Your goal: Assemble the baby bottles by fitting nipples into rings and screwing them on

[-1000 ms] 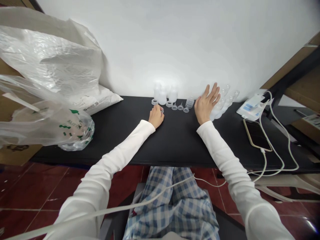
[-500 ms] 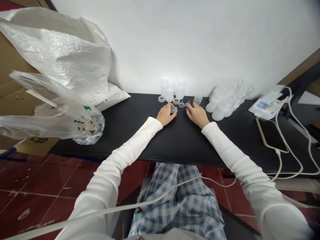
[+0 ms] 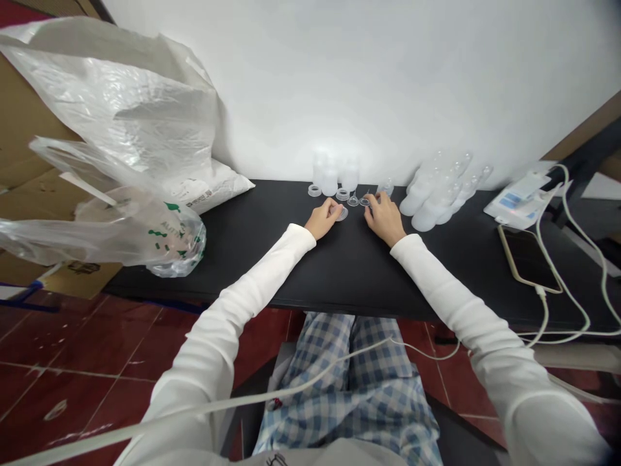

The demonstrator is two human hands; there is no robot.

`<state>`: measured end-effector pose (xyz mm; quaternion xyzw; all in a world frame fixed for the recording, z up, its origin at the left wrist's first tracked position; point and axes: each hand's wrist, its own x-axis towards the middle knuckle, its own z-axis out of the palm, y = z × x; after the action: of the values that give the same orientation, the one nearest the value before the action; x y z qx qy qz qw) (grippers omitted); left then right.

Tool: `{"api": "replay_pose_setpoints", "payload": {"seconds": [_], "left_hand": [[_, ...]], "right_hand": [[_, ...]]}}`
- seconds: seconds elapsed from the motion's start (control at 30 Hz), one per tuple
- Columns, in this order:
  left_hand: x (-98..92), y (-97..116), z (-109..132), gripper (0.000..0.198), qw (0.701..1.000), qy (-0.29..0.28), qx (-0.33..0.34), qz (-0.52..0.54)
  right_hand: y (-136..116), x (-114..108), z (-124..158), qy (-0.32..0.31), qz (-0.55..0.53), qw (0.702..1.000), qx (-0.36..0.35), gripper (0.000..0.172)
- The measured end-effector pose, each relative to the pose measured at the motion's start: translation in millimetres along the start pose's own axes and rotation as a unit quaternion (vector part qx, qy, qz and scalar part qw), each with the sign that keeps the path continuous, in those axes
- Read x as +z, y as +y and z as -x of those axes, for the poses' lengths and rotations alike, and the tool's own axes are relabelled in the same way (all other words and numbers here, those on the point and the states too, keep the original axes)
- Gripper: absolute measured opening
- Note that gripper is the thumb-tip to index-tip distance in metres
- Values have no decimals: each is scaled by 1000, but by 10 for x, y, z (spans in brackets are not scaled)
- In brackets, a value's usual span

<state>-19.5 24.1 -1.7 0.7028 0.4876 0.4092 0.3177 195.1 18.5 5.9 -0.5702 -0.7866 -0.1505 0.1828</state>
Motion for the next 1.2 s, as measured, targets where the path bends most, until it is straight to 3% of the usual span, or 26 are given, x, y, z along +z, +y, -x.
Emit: {"api": "replay_pose_setpoints", "payload": {"seconds": [0.17, 0.4, 0.7, 0.9, 1.07, 1.2], "left_hand": [[4, 8, 14, 21, 999, -6, 16, -29], [-2, 30, 13, 20, 999, -20, 23, -43], [6, 40, 17, 18, 999, -23, 17, -43], [12, 19, 7, 16, 999, -15, 24, -29], [27, -16, -12, 14, 998, -12, 40, -50], [31, -64, -14, 12, 989, -12, 90, -120]], "right_hand": [[5, 43, 14, -13, -6, 1000, -9, 43], [54, 138, 1, 1, -17, 999, 36, 38], [218, 263, -7, 71, -159, 984, 39, 25], [38, 60, -8, 106, -216, 969, -59, 23], [-112, 97, 37, 4, -252, 949, -189, 21], [-69, 184, 31, -4, -258, 945, -200, 22]]}}
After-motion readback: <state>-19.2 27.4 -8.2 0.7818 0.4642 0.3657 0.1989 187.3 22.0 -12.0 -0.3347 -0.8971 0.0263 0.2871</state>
